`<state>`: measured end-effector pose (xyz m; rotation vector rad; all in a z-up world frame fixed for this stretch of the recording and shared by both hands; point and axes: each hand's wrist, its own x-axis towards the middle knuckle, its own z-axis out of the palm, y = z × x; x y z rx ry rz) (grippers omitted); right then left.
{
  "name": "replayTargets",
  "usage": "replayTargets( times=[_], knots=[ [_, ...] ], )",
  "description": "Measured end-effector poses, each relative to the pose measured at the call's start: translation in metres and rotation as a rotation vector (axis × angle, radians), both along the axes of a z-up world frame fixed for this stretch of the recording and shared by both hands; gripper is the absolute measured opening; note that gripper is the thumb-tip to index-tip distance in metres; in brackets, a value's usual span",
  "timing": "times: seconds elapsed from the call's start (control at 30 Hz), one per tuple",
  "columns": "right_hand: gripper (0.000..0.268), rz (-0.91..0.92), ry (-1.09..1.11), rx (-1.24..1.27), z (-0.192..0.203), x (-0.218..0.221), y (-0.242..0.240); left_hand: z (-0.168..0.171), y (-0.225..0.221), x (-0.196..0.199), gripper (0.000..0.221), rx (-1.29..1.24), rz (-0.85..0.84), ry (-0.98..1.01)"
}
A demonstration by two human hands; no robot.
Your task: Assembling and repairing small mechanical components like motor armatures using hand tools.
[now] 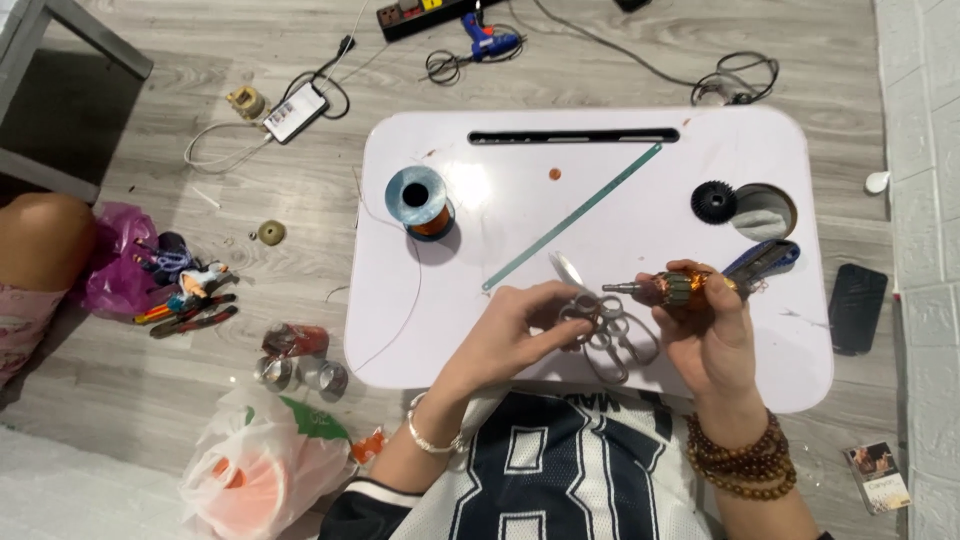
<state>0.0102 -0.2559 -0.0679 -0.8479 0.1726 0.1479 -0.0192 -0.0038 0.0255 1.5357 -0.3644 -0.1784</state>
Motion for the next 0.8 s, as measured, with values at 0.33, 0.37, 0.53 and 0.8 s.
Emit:
replayTargets(
  times=[0.33,0.37,0.53,0.8],
  knots=[
    [0.04,0.0,0.023,-0.029,0.003,0.0,-0.001,0.004,0.002,-0.001,0.03,0.062,0.033,0.027],
    [0.04,-0.001,0.029,-0.04,0.004,0.002,0.0,0.006,0.002,0.0,0.031,0.073,0.037,0.029],
    [0.042,-0.007,0.034,-0.059,0.001,0.0,0.002,0.009,0.003,-0.003,0.031,0.075,0.017,0.04],
    [0.041,0.01,0.017,-0.048,0.006,-0.001,0.011,0.001,0.006,-0.001,0.03,0.02,-0.005,0.047]
  ],
)
